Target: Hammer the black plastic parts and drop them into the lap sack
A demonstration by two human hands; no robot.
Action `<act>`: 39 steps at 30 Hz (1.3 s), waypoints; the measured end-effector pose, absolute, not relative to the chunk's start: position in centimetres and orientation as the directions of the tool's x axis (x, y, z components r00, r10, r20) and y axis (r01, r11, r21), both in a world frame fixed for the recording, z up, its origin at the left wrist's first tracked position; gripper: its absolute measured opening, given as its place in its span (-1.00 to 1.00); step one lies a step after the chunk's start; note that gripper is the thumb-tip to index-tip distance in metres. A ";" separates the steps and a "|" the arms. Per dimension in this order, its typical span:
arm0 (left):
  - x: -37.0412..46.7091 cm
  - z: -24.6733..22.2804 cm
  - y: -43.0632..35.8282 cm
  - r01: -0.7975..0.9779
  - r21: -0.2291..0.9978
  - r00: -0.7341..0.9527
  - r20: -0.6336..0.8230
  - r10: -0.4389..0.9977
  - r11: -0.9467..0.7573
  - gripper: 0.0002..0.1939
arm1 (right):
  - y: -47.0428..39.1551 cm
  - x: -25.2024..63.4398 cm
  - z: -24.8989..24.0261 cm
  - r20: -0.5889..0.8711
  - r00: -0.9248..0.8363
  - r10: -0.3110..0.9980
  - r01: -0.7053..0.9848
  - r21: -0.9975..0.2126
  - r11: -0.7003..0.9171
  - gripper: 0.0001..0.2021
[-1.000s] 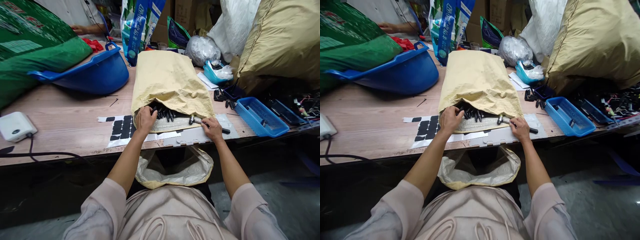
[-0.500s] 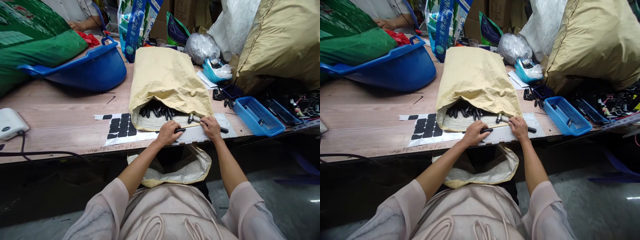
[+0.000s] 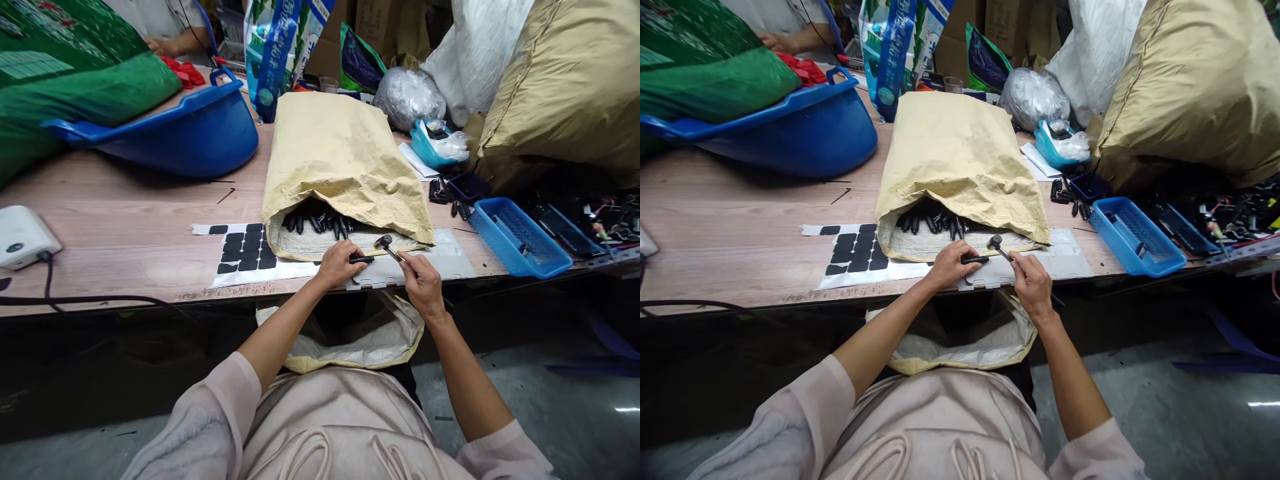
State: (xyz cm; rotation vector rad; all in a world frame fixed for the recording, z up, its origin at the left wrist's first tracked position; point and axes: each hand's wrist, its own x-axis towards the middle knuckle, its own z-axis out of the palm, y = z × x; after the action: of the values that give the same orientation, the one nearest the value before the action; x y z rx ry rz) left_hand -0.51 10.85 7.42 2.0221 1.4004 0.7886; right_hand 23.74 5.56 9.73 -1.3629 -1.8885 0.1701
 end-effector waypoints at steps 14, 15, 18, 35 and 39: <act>-0.5 7.0 11.1 0.619 0.712 0.297 0.180 0.938 -0.332 -0.87 | 3.4 21.5 10.1 0.491 -0.157 0.857 0.791 -0.457 0.406 -0.65; -0.4 7.0 11.1 0.623 0.709 0.295 0.178 0.939 -0.330 -0.88 | 3.4 21.3 10.0 0.478 -0.167 0.862 0.800 -0.445 0.402 -0.64; -0.3 7.1 11.0 0.629 0.706 0.285 0.180 0.942 -0.325 -0.88 | 3.6 21.1 9.6 0.451 -0.184 0.873 0.822 -0.417 0.388 -0.64; -0.2 7.4 11.0 0.655 0.679 0.297 0.170 0.940 -0.330 -0.87 | 14.2 29.1 6.7 0.485 -0.255 0.837 0.862 -0.277 0.424 -0.75; -0.4 7.9 10.8 0.659 0.665 0.321 0.175 0.931 -0.352 -0.87 | 14.1 28.9 6.5 0.463 -0.225 0.857 0.882 -0.277 0.381 -0.76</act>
State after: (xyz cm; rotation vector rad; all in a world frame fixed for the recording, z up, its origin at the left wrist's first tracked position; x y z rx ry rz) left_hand -0.39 10.84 7.93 2.1122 1.3997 0.7535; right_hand 28.94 14.05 6.55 -1.4904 -2.0976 -0.0593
